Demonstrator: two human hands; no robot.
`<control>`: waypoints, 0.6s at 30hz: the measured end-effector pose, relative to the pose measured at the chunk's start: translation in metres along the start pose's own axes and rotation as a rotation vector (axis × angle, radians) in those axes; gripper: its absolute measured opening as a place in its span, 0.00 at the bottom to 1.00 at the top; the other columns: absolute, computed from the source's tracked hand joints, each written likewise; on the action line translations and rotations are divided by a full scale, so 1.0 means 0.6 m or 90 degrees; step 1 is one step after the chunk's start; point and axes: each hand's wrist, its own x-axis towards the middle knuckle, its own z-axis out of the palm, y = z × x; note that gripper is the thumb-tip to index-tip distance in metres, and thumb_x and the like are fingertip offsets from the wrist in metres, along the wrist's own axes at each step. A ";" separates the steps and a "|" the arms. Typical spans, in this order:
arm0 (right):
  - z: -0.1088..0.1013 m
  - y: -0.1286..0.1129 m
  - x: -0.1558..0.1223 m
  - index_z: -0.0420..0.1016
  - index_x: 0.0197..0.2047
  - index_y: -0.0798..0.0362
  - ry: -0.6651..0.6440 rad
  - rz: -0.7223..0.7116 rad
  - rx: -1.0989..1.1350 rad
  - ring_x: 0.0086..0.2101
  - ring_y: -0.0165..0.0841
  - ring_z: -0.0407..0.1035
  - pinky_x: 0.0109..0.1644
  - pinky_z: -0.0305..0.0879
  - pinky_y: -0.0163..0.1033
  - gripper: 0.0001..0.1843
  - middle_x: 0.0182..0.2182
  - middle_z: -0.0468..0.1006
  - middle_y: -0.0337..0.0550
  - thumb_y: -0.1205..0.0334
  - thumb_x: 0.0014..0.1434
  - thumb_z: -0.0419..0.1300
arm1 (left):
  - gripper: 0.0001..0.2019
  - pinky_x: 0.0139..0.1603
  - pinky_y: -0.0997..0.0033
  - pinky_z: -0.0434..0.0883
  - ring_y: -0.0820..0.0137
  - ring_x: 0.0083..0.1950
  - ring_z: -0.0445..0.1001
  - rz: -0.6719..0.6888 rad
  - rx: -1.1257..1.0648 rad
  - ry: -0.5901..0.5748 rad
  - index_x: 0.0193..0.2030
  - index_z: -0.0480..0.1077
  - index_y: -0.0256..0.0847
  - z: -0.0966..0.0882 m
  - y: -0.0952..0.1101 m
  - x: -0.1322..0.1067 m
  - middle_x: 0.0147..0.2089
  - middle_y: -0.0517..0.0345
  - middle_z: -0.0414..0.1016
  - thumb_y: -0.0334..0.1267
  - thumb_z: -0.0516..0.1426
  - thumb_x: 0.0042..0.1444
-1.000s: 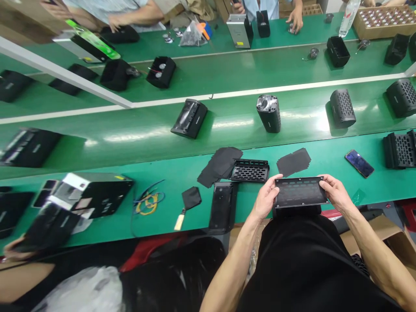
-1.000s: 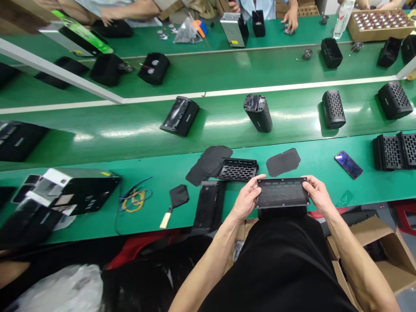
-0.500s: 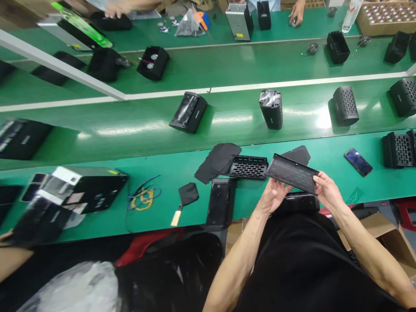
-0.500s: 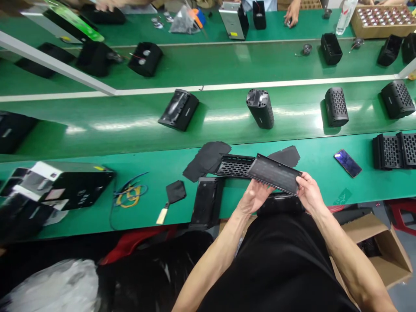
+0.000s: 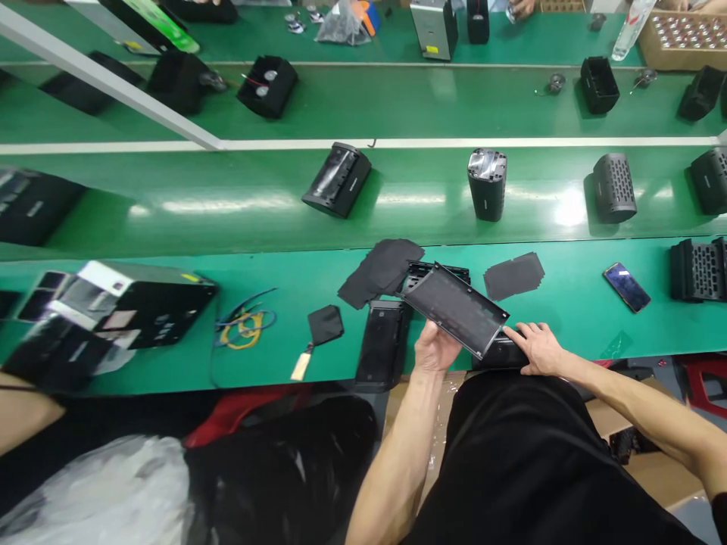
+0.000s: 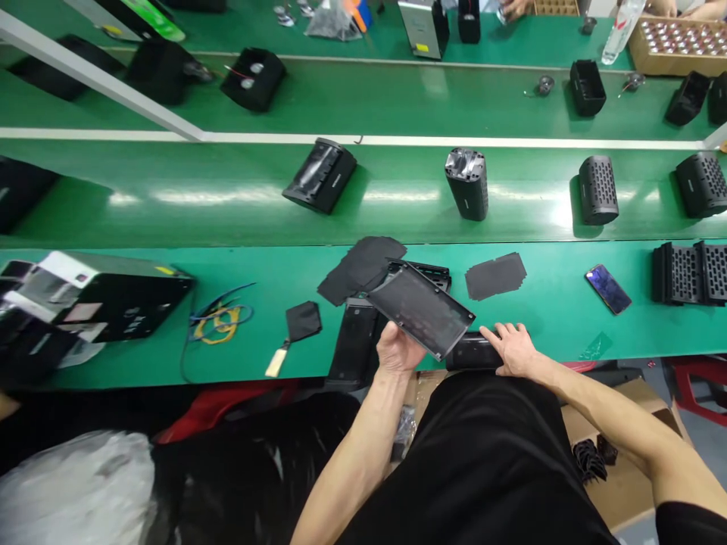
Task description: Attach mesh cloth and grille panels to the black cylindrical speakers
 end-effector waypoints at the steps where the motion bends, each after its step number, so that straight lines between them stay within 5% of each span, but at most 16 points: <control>1: 0.001 0.004 0.000 0.59 0.78 0.49 -0.024 0.004 -0.032 0.64 0.63 0.66 0.68 0.58 0.66 0.61 0.68 0.69 0.65 0.59 0.44 0.79 | 0.27 0.57 0.50 0.79 0.51 0.54 0.84 0.001 -0.001 0.002 0.49 0.82 0.45 -0.004 0.001 -0.003 0.47 0.52 0.88 0.57 0.72 0.46; 5: -0.006 0.071 -0.047 0.57 0.79 0.46 0.034 0.097 0.044 0.62 0.57 0.69 0.64 0.65 0.58 0.58 0.67 0.72 0.58 0.51 0.48 0.75 | 0.24 0.57 0.48 0.80 0.48 0.53 0.84 0.006 -0.005 0.004 0.45 0.83 0.44 -0.013 -0.005 -0.017 0.42 0.53 0.88 0.57 0.71 0.46; 8: -0.012 0.142 -0.100 0.53 0.79 0.49 0.206 0.298 0.141 0.61 0.54 0.71 0.61 0.69 0.55 0.57 0.66 0.72 0.58 0.43 0.53 0.70 | 0.23 0.58 0.46 0.80 0.47 0.52 0.85 -0.018 -0.022 -0.015 0.44 0.83 0.44 -0.014 -0.022 -0.026 0.41 0.52 0.88 0.57 0.71 0.46; 12: -0.010 0.186 -0.133 0.51 0.80 0.54 0.375 0.531 0.117 0.59 0.64 0.71 0.57 0.69 0.64 0.58 0.61 0.72 0.66 0.34 0.55 0.65 | 0.23 0.55 0.47 0.80 0.49 0.48 0.86 -0.082 -0.052 -0.058 0.42 0.83 0.43 0.003 -0.049 -0.020 0.41 0.52 0.88 0.56 0.72 0.44; 18: 0.017 0.211 -0.138 0.66 0.72 0.55 0.455 0.459 0.216 0.53 0.60 0.73 0.59 0.68 0.65 0.54 0.53 0.77 0.63 0.26 0.53 0.61 | 0.33 0.60 0.40 0.76 0.42 0.55 0.83 -0.170 -0.040 -0.169 0.47 0.79 0.40 0.048 -0.051 -0.013 0.44 0.45 0.87 0.64 0.71 0.41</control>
